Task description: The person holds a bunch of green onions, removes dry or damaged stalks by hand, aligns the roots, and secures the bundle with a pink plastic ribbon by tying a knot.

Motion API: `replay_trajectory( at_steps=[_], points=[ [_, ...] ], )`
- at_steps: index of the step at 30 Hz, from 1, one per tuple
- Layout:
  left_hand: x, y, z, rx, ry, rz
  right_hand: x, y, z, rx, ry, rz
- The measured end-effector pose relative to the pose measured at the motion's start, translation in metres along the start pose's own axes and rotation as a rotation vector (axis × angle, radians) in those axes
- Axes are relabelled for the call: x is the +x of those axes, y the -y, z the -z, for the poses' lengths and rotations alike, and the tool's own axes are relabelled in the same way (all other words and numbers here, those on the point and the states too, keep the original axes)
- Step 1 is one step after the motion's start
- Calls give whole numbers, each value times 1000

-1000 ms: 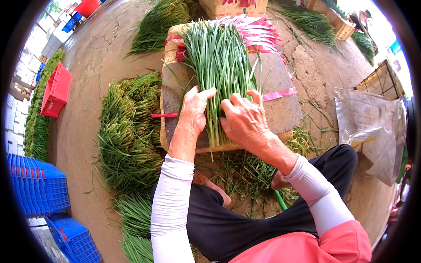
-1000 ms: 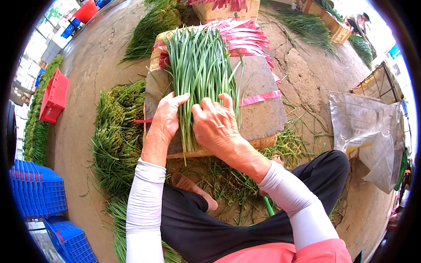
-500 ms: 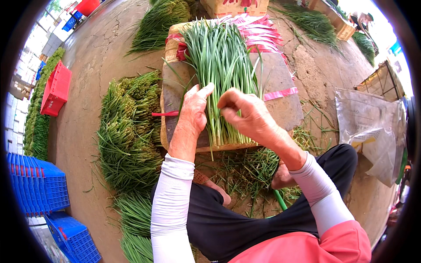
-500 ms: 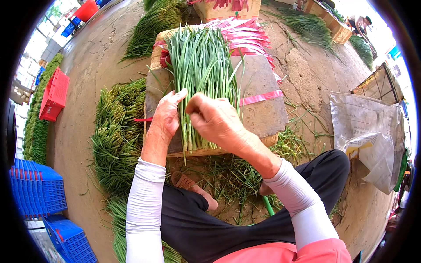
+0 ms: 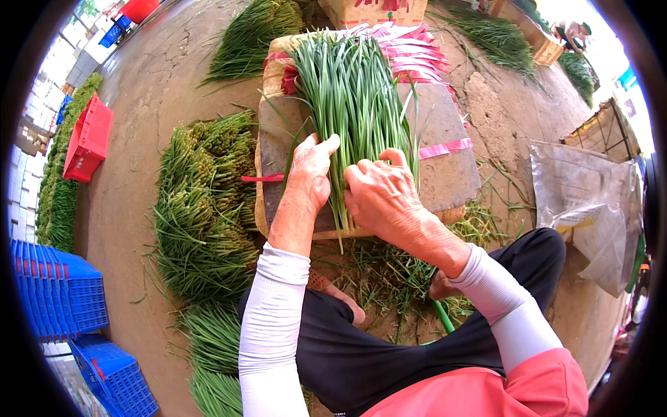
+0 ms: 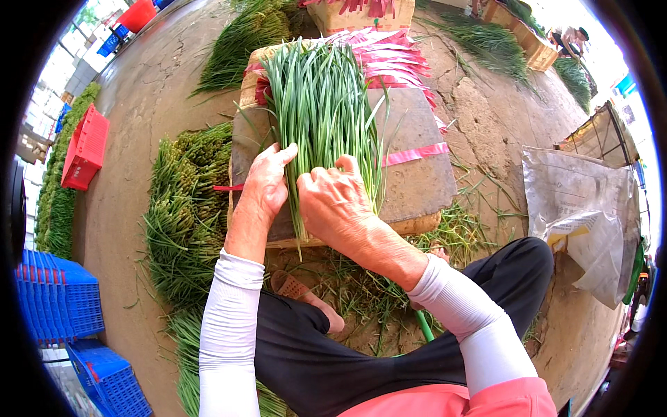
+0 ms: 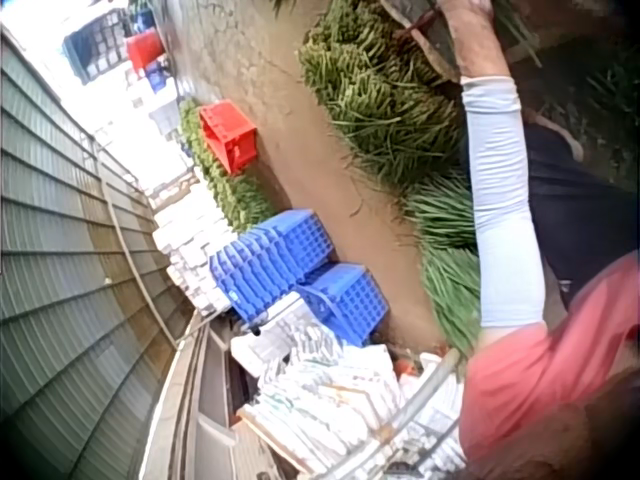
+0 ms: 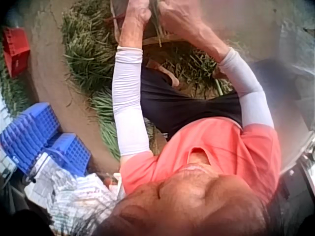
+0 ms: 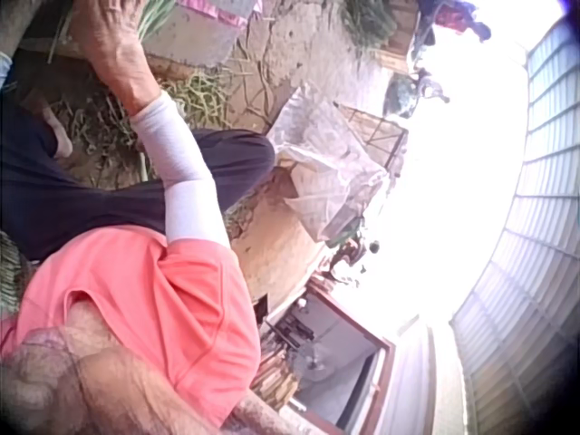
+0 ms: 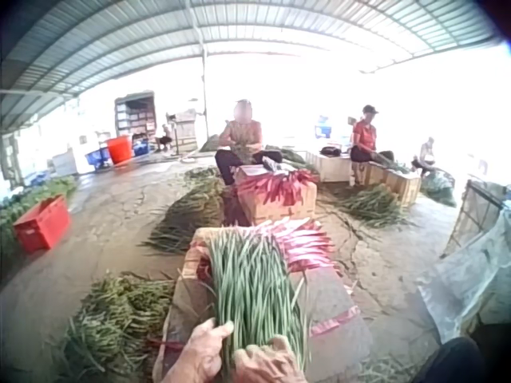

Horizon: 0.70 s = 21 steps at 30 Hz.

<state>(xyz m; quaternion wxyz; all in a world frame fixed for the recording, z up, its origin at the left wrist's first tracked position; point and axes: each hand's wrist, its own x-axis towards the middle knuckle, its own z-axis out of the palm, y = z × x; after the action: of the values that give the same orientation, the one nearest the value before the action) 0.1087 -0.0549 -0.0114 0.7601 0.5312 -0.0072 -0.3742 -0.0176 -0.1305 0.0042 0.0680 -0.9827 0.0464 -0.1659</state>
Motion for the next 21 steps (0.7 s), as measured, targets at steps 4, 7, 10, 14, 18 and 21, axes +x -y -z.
replay_trajectory(
  at_steps=[4,7,10,14,18,21],
  points=[
    [4,1,6,-27,54,6,2,-8,-1,236,-94,-106],
    [-2,-3,3,-31,67,14,3,-20,6,577,-105,-224],
    [-1,0,5,-59,98,32,-2,-28,5,917,-64,-376],
    [3,3,4,15,66,-21,-2,-32,17,1360,-57,-519],
    [11,10,12,5,100,-30,-6,-32,23,1494,-211,-484],
    [5,8,4,5,72,-8,-9,-33,23,1568,-272,-424]
  ],
)
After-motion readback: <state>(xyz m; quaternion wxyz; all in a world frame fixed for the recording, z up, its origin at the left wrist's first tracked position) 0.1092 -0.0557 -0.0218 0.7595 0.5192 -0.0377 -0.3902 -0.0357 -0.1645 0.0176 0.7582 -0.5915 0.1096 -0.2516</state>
